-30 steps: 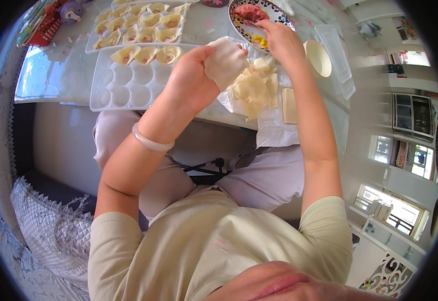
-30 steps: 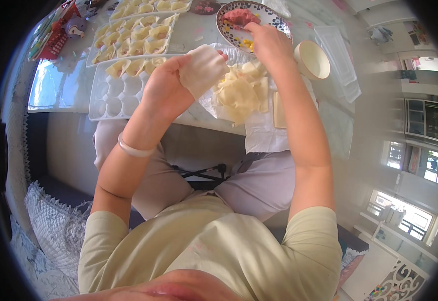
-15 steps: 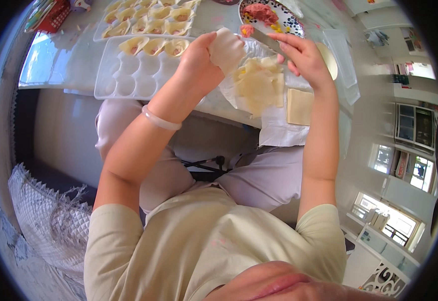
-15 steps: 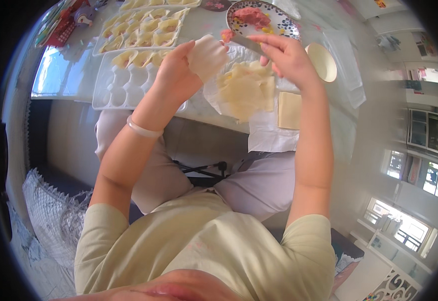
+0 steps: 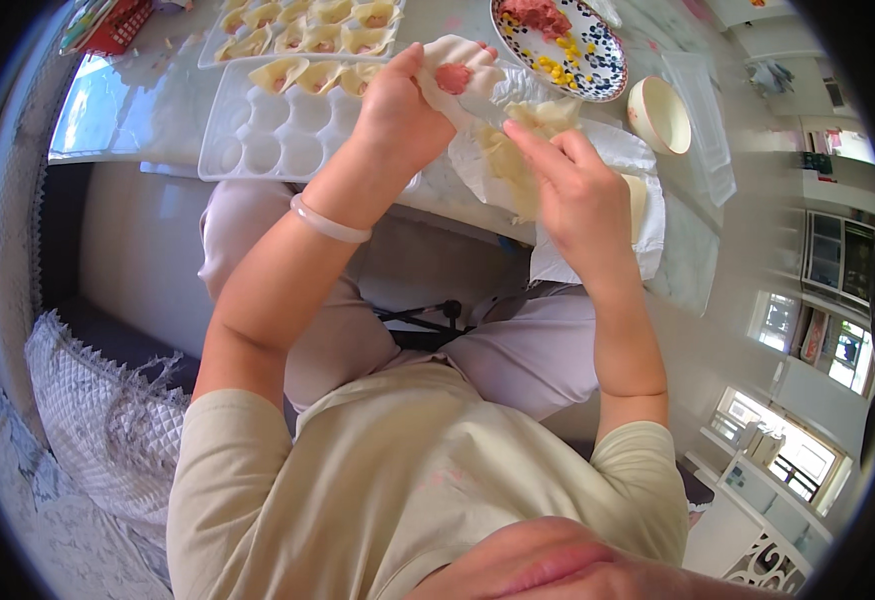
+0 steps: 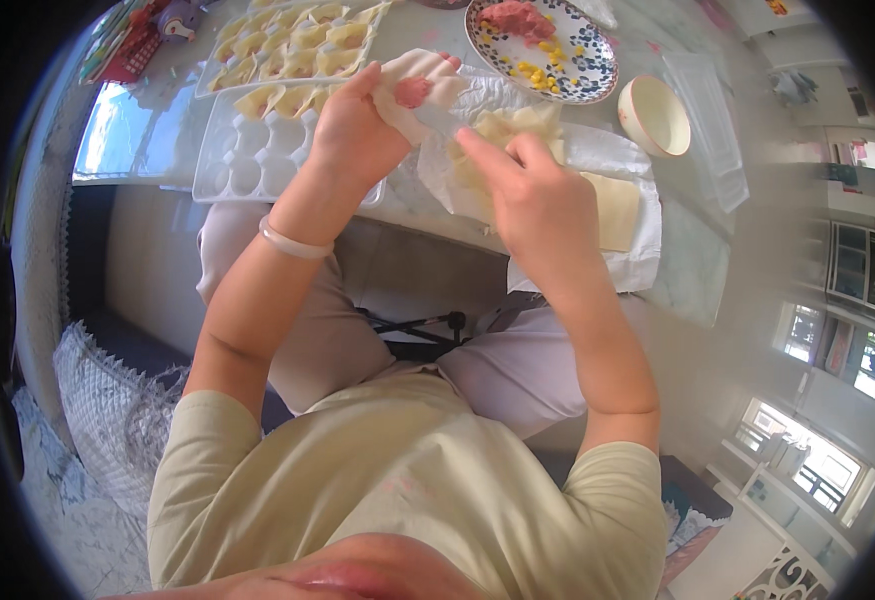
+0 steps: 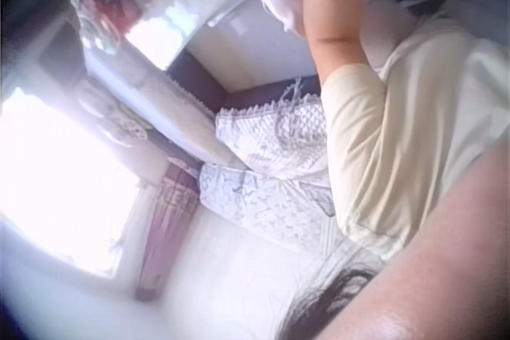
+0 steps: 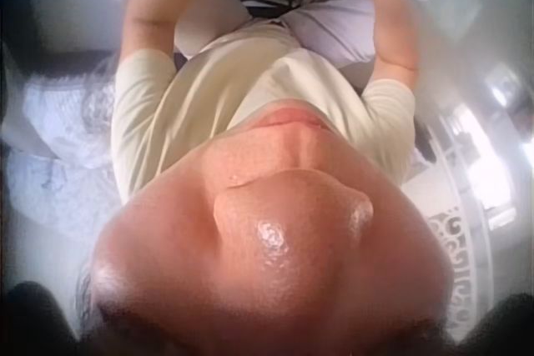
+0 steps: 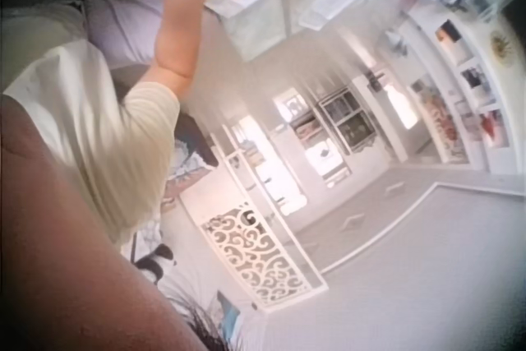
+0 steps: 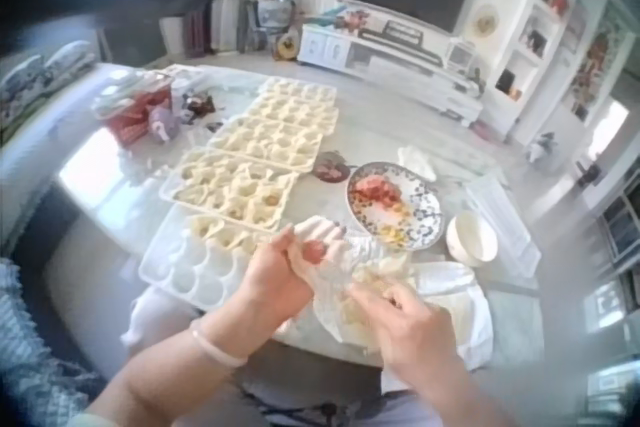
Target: The person sits cross-legged and prepares dumplings by hand. They place a filling of ground meat and corn onto a square wrapper, fold the wrapper into a specific shape, and place the finished dumpling into a white plastic tray. The process is repeated continuously.
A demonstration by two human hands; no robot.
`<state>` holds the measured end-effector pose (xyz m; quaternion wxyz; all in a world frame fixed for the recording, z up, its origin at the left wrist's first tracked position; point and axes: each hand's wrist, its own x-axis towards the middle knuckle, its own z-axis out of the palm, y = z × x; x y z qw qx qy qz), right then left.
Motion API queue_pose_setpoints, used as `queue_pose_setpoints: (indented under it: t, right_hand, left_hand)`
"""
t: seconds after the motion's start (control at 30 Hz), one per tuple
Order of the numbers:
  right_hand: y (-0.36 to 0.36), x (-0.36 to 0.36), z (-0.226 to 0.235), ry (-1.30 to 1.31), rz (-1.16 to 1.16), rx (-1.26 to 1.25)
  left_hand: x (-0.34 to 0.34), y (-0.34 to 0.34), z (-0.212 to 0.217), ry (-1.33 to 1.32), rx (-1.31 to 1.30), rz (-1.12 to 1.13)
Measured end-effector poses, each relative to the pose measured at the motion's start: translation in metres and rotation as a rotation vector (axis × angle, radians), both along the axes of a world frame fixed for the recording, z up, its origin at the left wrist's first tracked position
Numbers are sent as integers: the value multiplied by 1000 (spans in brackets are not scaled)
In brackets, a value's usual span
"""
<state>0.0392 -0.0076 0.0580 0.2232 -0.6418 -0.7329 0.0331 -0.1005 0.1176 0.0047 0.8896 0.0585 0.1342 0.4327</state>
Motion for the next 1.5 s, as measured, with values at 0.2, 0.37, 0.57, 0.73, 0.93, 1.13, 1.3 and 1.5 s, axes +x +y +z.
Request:
queue_pose_setpoints:
  t: [0.2,0.37,0.57,0.73,0.93,1.13,1.3,1.5]
  right_hand:
    - [43,65,0,200,-266,-69]
    - [114,91,-31,-183,-205,115]
    - [126,86,-29,-348,-199,-7]
    - [115,91,-18,-297,-203,-113]
    - [123,109,-35,-79,-186,-109]
    - [119,106,-38,60,-127,-131]
    - [104,104,-37,294,-154,-246]
    - [73,71,-21,295,-114,-157]
  left_hand:
    - [-2,10,7,-181,32,47]
    - [-2,9,6,4,-87,35]
    - [-1,10,4,44,-57,-11]
    - [13,13,2,143,-91,-14]
    - [44,33,-1,351,-66,26]
    - [60,60,-17,396,-120,-27]
    - [68,54,-11,448,-131,-10]
    - [58,41,1,414,-103,20]
